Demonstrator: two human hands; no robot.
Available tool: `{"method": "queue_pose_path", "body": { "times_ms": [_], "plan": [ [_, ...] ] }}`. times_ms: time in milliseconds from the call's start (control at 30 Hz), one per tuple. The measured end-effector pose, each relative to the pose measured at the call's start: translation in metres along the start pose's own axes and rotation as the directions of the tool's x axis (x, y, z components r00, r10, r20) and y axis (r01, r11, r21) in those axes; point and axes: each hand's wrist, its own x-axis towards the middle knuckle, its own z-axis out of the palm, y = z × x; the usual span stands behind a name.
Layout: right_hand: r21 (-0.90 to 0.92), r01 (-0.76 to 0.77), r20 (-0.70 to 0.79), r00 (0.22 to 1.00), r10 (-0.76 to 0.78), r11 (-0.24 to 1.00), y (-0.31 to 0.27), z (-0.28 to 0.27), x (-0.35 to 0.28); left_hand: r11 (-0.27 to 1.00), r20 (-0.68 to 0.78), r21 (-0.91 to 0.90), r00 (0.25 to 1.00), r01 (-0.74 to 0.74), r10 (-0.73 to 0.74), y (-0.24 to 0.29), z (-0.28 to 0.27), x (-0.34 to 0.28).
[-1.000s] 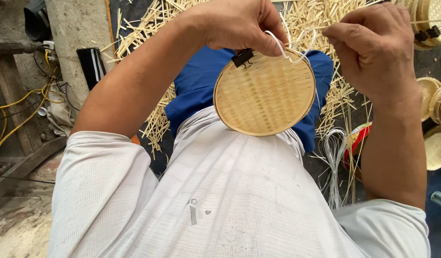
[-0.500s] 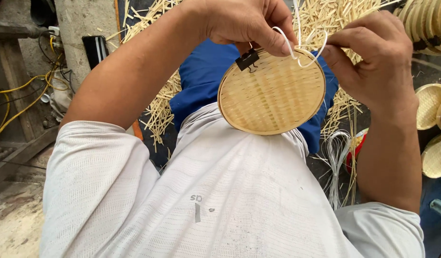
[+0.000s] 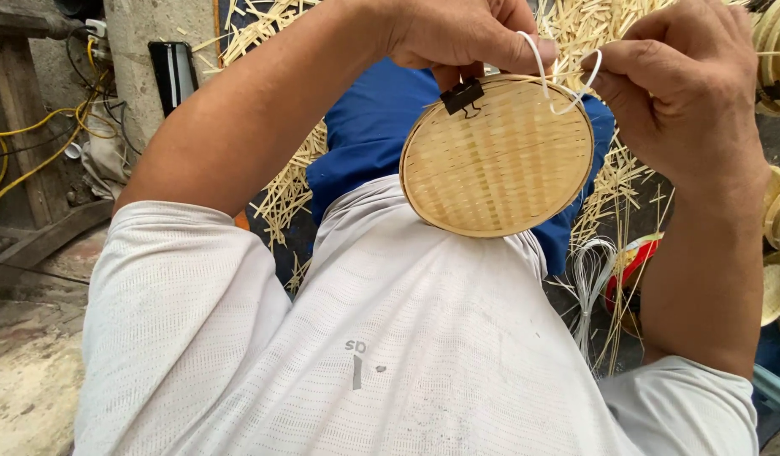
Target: Weaving a white string around the rim of a circular bamboo steamer basket lid base.
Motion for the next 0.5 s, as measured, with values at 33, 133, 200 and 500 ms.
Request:
{"method": "queue_pose_path", "body": {
  "times_ms": [33,133,200,500],
  "plan": [
    [0.0,-0.001,0.001,1.0,0.001,1.0,0.001,0.0,-0.001,1.0,0.001,-0.001,1.0,0.0,0.0,0.002,0.001,-0.001],
    [-0.024,0.009,0.007,1.0,-0.009,1.0,0.003,-0.002,-0.004,1.0,0.019,-0.013,1.0,0.001,-0.001,0.006,0.002,-0.002],
    [-0.046,0.022,0.011,1.0,-0.021,0.999,0.004,-0.003,-0.006,0.999,-0.002,-0.018,1.0,0.031,-0.031,0.006,0.002,-0.002],
    [0.149,-0.157,0.05,0.987,0.151,0.976,0.0,-0.001,-0.008,0.974,0.164,-0.227,0.986,-0.004,0.042,-0.011,-0.013,-0.004]
  ]
}}
